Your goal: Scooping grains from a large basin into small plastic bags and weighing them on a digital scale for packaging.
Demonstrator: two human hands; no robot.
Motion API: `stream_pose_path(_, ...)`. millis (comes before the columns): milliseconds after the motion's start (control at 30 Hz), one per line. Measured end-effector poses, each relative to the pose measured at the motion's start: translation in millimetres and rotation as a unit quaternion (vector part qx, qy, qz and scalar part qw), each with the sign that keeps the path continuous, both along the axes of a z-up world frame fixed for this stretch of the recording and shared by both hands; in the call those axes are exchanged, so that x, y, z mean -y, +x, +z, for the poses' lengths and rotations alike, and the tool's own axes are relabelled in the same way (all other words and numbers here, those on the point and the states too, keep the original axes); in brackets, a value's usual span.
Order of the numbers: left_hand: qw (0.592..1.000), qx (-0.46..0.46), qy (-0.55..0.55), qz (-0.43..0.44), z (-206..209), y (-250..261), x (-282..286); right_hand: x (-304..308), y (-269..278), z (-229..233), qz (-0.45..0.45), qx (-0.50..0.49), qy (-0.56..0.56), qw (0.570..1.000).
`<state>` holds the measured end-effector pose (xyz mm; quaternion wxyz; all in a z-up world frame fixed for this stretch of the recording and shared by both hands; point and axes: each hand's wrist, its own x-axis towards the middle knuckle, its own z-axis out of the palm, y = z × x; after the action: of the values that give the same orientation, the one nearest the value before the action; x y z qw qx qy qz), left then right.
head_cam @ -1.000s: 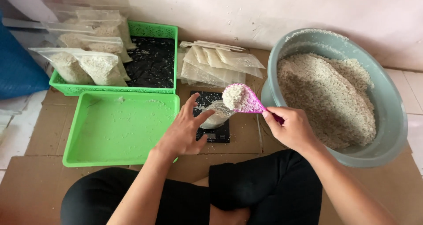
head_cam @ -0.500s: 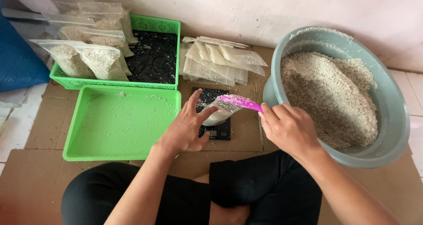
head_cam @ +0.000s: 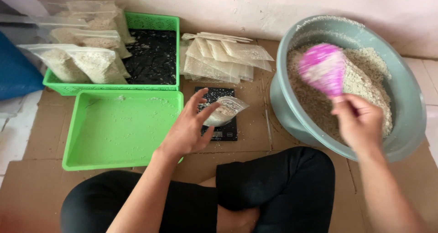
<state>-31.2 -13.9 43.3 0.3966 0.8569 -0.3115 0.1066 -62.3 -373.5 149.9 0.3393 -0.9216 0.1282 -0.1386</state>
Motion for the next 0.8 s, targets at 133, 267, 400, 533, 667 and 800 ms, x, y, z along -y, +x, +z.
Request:
stream_pose_path(133,0.991,0.013,-0.129,0.021,-2.3,2.9,5.7,88.6,17.1,-35.9,-0.026,0.093,-0.146,0.985)
stream_pose_path(267,0.966,0.028,-0.205,0.154,8.7,4.9,9.0,113.1,44.0,-55.5,-0.052,-0.121,-0.284,0.95)
stream_pose_path(400,0.953,0.048,-0.209,0.215,1.9,9.6,6.8,70.9,68.6,-38.7,-0.056,-0.368,-0.304,0.877)
stream_pose_path(533,0.954,0.027,-0.196,0.225,-3.9,10.8,6.8,48.7,82.6,-38.9,-0.046,-0.42,-0.267,0.866)
stream_pose_path(667,0.955,0.019,-0.177,0.238,-5.5,13.6,8.7,71.3,102.6,-85.8,0.018,-0.391,-0.212,0.895)
stream_pose_path(800,0.957,0.021,-0.163,0.24,-5.6,14.9,11.2,83.7,102.8,-95.2,0.061,-0.377,-0.174,0.908)
